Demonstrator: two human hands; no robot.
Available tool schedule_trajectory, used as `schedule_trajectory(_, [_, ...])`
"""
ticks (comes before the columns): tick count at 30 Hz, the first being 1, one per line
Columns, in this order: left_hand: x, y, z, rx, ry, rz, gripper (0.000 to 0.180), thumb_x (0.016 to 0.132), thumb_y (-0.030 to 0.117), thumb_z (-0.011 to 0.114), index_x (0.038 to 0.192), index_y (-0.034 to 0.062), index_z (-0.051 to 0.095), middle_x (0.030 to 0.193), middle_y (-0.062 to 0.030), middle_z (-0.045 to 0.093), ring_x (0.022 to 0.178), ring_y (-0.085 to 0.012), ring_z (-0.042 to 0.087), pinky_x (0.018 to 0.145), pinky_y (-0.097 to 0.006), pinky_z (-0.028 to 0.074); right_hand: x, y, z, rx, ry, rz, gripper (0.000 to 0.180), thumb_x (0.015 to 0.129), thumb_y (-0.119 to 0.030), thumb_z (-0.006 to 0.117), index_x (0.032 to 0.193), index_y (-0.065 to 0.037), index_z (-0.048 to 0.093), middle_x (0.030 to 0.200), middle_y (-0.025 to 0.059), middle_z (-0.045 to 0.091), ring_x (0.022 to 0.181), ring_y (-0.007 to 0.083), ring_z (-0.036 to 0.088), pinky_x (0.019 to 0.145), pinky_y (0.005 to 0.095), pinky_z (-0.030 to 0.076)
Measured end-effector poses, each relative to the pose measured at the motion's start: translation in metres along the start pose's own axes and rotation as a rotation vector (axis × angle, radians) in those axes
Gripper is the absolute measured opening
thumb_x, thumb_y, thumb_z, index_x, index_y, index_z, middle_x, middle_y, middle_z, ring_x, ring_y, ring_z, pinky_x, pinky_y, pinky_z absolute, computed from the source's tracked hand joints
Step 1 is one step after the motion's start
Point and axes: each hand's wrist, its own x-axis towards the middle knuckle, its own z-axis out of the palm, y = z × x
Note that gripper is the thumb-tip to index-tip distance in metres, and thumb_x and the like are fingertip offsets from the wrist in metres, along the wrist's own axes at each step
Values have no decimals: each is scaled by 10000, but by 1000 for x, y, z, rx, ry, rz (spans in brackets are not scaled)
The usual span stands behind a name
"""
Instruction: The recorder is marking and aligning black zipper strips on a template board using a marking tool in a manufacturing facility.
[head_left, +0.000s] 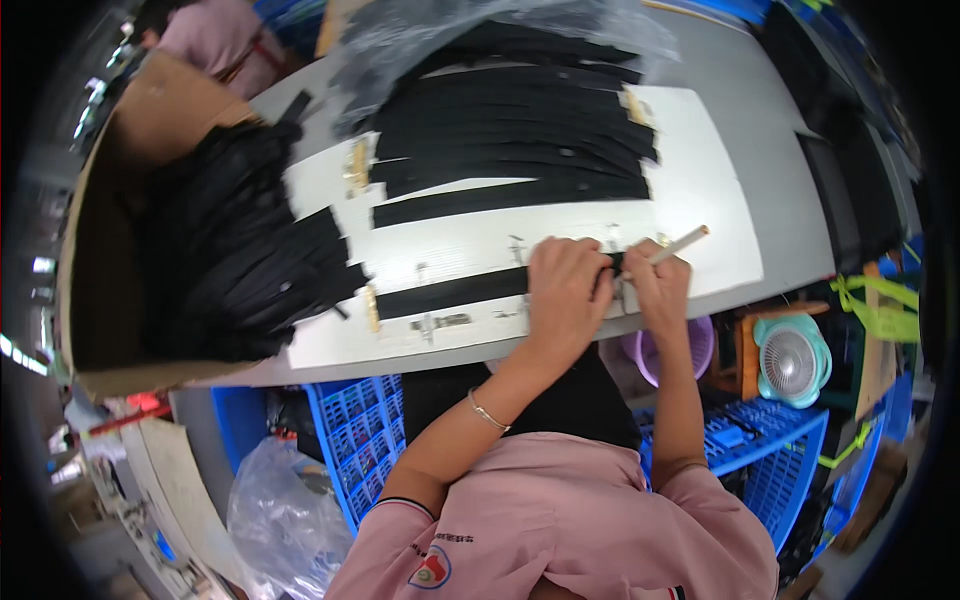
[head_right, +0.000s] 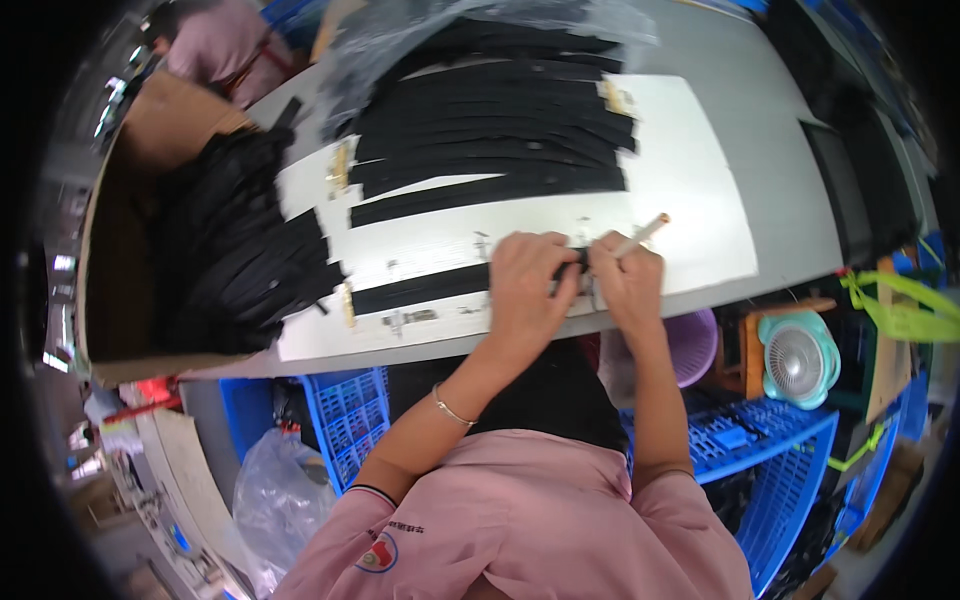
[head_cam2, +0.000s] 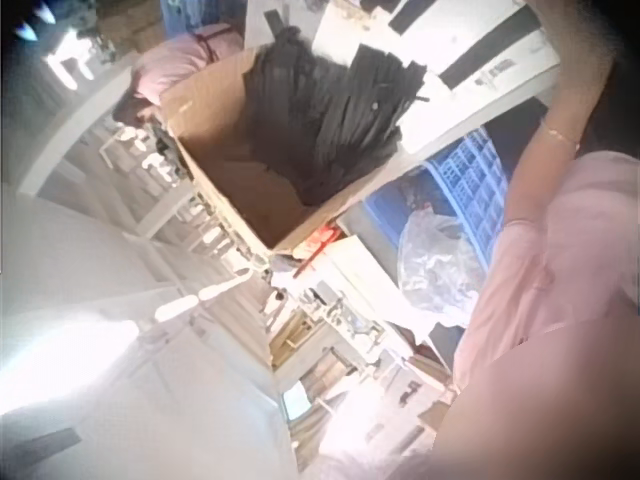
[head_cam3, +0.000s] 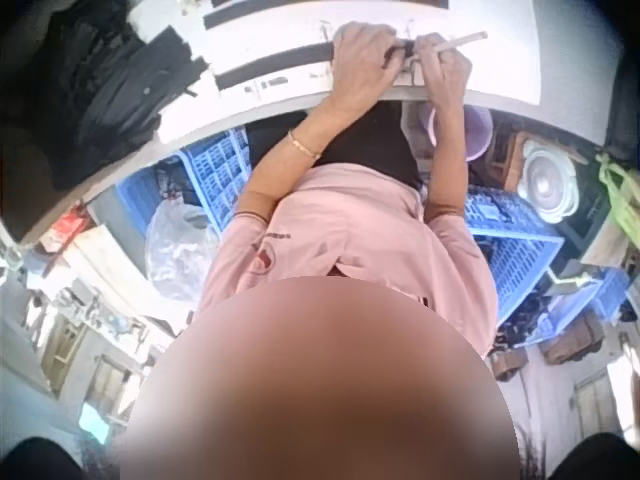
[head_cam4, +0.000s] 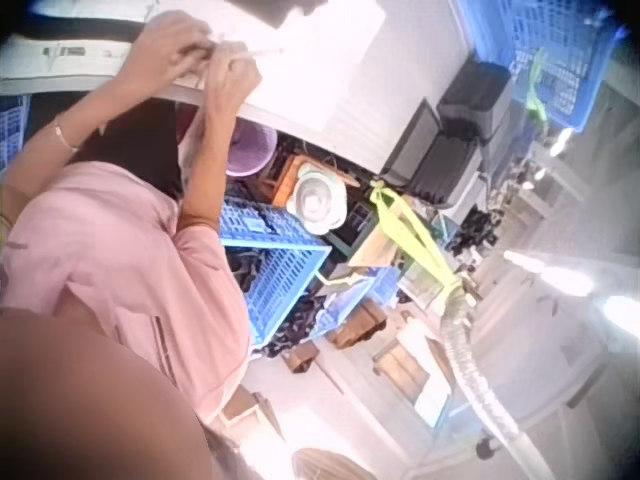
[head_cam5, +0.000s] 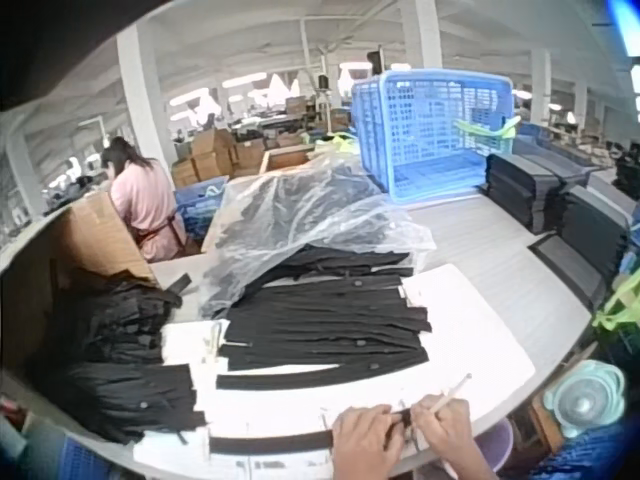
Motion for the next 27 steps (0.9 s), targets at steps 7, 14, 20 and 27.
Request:
schedule_trajectory(7, [-33, -25, -88, 164, 78, -86, 321, 869, 57, 732, 1189, 69, 704, 1321, -124, 642, 1301, -322, 558, 1179, -519, 328, -3, -4, -2, 254, 45, 110, 270, 1022, -154, 571, 826, 2, 671, 661, 8, 557, 608, 58, 466, 559, 243, 364])
schedule_trajectory(14, [-54, -109, -196, 578, 279, -277, 293, 905, 64, 701, 1197, 85, 689, 1425, -139, 570, 1443, -395, 404, 1222, -579, 193, 1, -10, 5, 204, -31, 34, 197, 1020, -225, 658, 1083, -40, 677, 654, -23, 507, 567, 48, 424, 510, 231, 320])
schedule_trajectory(20, [-36, -98, -201, 334, 225, -176, 100, 870, 33, 725, 941, 92, 686, 1071, -70, 705, 1156, -308, 629, 1157, -546, 321, 19, -17, 26, -533, -78, -235, 414, 819, -237, 850, 1136, -103, 620, 886, 112, 659, 747, 320, 646, 689, 407, 503])
schedule_trajectory(27, [-23, -64, -113, -15, -58, -23, 83, 886, 100, 724, 960, 64, 714, 900, -71, 708, 848, -281, 663, 803, -382, 478, 37, -38, 40, -398, 29, -9, 285, 920, -172, 761, 1150, -63, 633, 965, 140, 691, 838, 278, 687, 763, 373, 528])
